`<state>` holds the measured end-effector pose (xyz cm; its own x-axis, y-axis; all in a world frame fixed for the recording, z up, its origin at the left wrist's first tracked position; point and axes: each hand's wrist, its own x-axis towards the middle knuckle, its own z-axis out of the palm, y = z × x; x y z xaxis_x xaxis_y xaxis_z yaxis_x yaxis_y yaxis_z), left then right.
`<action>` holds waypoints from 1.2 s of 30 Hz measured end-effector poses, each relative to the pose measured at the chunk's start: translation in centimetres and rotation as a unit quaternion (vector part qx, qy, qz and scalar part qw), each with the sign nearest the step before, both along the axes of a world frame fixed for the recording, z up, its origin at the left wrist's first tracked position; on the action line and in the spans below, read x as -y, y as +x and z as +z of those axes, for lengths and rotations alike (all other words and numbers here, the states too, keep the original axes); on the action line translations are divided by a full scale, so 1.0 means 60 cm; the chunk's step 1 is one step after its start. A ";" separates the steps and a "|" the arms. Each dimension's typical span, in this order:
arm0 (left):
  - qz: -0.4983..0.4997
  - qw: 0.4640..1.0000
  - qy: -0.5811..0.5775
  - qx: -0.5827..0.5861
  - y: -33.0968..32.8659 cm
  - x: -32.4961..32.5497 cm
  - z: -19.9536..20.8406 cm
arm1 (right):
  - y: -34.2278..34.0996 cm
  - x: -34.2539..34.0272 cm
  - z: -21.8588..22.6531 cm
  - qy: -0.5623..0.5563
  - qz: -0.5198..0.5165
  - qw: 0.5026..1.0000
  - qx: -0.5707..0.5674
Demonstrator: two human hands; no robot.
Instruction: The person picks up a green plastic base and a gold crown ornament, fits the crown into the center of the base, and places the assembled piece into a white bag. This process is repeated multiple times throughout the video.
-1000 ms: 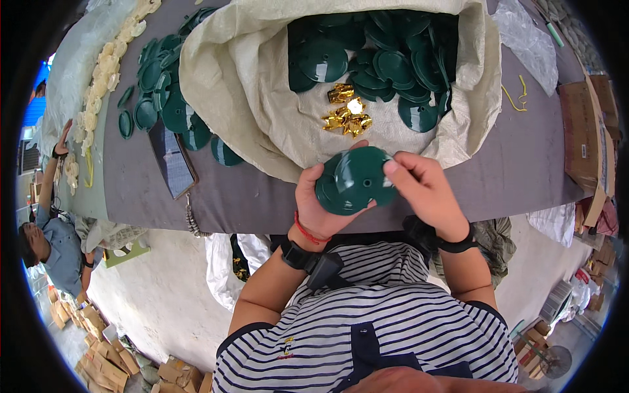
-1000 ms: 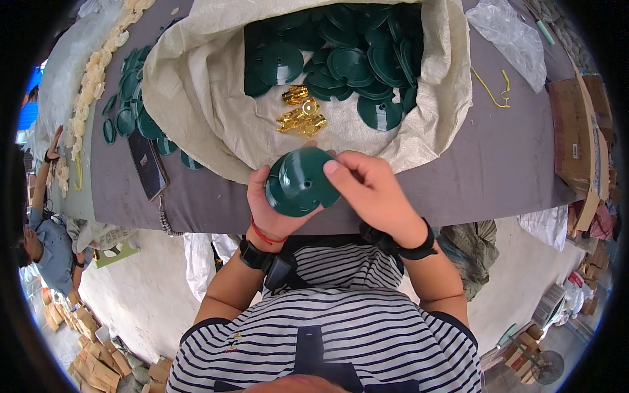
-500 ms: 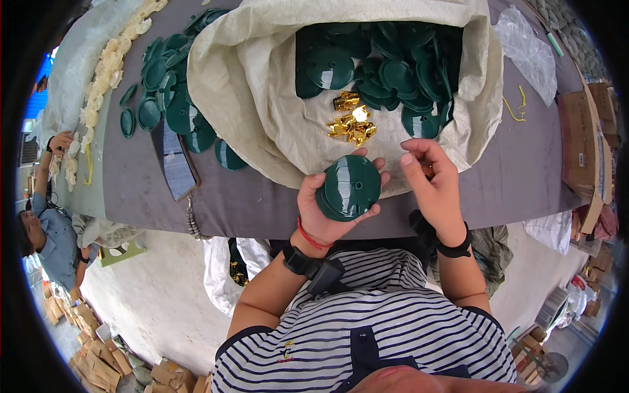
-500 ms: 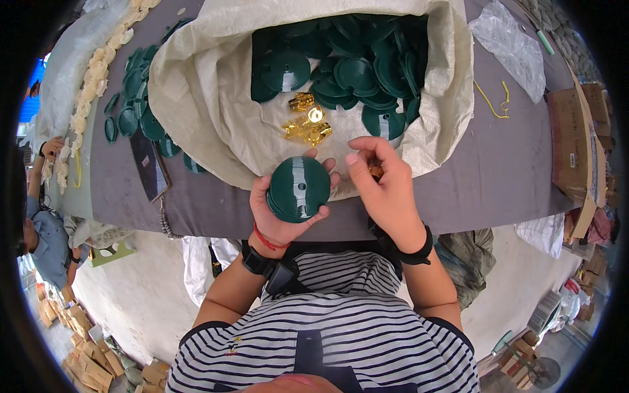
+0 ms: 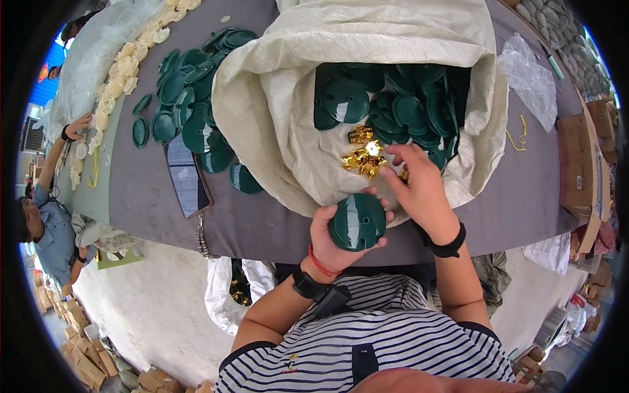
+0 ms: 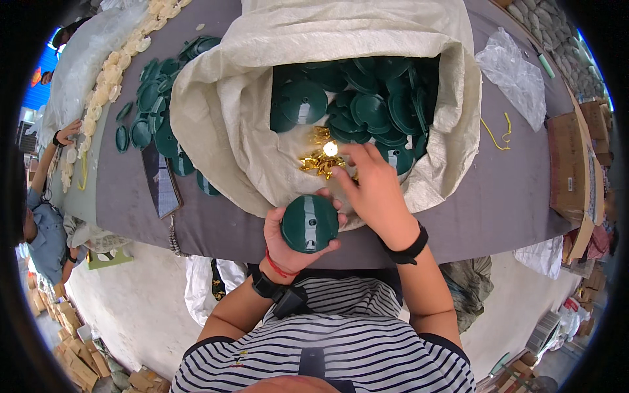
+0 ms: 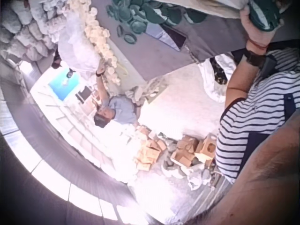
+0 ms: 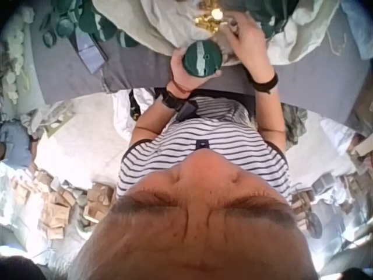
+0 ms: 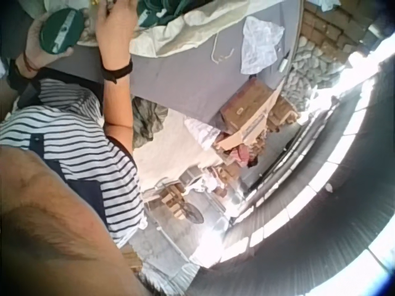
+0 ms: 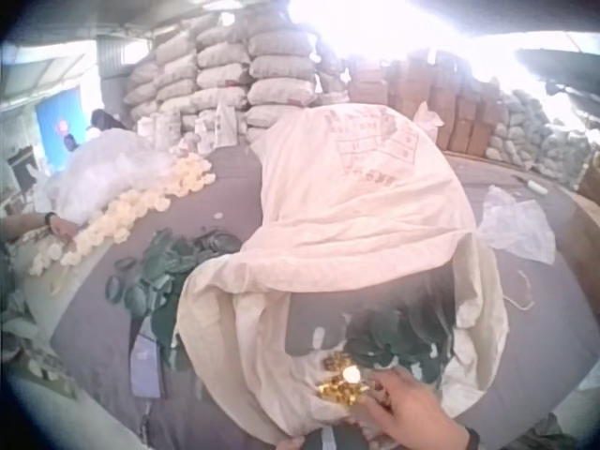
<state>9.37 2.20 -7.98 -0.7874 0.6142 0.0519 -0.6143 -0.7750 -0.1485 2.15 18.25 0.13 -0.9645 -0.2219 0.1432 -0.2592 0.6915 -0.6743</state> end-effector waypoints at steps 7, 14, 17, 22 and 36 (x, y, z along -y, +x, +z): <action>0.017 0.999 0.004 0.045 -0.005 0.009 0.003 | -0.022 0.042 -0.022 0.093 0.038 0.994 -0.032; 0.027 0.999 -0.019 0.040 0.003 0.006 0.016 | -0.021 0.039 -0.031 0.143 0.051 0.988 0.016; 0.021 0.999 -0.017 0.026 0.001 -0.009 0.008 | -0.005 0.012 -0.038 0.114 0.057 0.990 -0.067; 0.022 0.999 -0.028 0.037 0.007 -0.016 0.008 | 0.012 -0.008 -0.045 0.080 0.020 0.997 -0.009; 0.007 0.998 -0.048 0.033 -0.004 -0.001 0.007 | 0.035 -0.066 -0.027 -0.033 -0.016 0.993 0.110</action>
<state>9.15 2.24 -7.55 -0.7952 0.6036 -0.0584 -0.5955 -0.7954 -0.1128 4.24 22.22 -1.51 -0.9803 -0.1886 -0.0585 -0.0799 0.6498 -0.7559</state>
